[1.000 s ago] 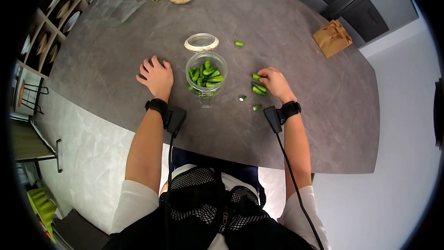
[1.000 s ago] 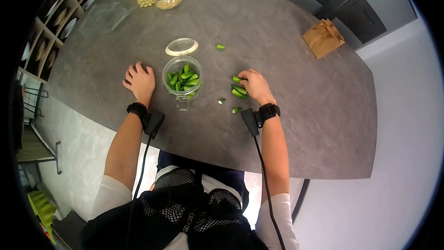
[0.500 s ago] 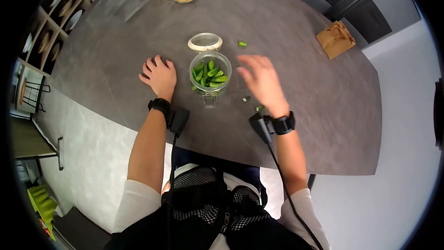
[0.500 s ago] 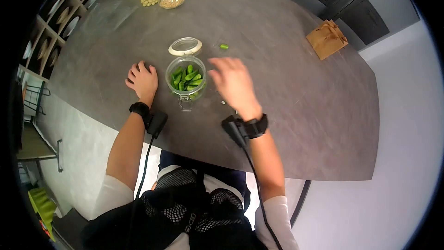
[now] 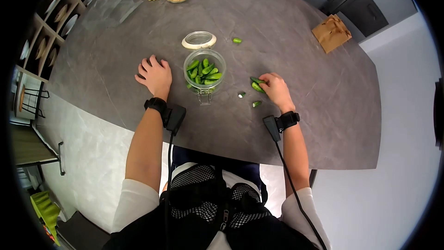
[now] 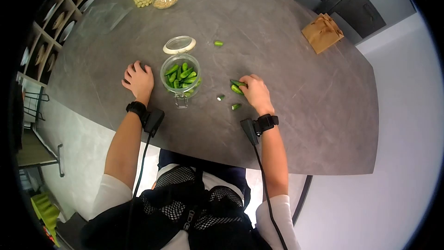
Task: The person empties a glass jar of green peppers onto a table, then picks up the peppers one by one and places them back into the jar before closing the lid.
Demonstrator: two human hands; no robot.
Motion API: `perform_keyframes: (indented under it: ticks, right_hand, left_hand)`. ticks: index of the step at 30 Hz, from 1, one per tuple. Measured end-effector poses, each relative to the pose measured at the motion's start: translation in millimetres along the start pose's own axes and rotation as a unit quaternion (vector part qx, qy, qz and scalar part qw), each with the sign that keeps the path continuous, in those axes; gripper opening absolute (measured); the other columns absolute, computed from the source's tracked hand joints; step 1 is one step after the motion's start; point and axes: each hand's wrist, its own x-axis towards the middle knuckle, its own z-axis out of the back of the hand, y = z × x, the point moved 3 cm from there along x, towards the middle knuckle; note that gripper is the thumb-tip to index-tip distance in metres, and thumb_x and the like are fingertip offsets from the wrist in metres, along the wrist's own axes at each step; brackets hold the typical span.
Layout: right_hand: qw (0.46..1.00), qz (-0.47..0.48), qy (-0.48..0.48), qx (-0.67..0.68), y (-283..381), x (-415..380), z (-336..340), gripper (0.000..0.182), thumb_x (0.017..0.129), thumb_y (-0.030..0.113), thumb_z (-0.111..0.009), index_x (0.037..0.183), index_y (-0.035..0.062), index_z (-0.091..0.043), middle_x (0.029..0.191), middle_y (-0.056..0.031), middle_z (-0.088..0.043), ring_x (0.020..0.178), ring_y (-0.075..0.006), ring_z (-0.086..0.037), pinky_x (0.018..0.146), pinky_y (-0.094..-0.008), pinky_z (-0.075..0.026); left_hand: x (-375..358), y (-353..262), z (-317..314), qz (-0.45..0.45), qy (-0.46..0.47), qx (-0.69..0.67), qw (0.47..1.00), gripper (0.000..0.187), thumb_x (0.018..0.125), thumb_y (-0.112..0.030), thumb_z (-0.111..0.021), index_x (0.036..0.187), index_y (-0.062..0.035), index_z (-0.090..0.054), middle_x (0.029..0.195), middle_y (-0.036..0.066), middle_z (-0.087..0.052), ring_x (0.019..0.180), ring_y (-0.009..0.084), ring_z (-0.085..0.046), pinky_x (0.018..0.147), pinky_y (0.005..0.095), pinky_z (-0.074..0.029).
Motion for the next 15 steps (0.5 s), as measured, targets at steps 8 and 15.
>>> perform_keyframes:
  ticks: [8, 15]
  right_hand:
    - [0.972, 0.166, -0.096, 0.134, 114.3, 0.9, 36.1, 0.016, 0.074, 0.014, -0.060, 0.088, 0.0058, -0.060, 0.082, -0.0098, -0.058, 0.080, -0.0278, -0.054, 0.069, -0.0359, -0.044]
    - [0.973, 0.178, -0.121, 0.079, 123.0, 13.2, 27.9, 0.026, 0.075, 0.021, -0.060, 0.094, 0.0039, -0.058, 0.090, -0.0126, -0.059, 0.086, -0.0294, -0.055, 0.072, -0.0372, -0.044]
  left_hand:
    - [-0.4, 0.9, 2.0, 0.001, 0.011, 0.001, 1.000, 0.038, 0.081, -0.033, -0.044, 0.114, -0.0149, -0.045, 0.123, 0.008, -0.039, 0.119, 0.0264, -0.030, 0.095, 0.0561, -0.017]
    - [2.2, 0.7, 1.8, -0.001, 0.008, -0.004, 1.000, 0.038, 0.081, -0.034, -0.044, 0.114, -0.0151, -0.045, 0.122, 0.008, -0.039, 0.118, 0.0262, -0.030, 0.095, 0.0561, -0.017]
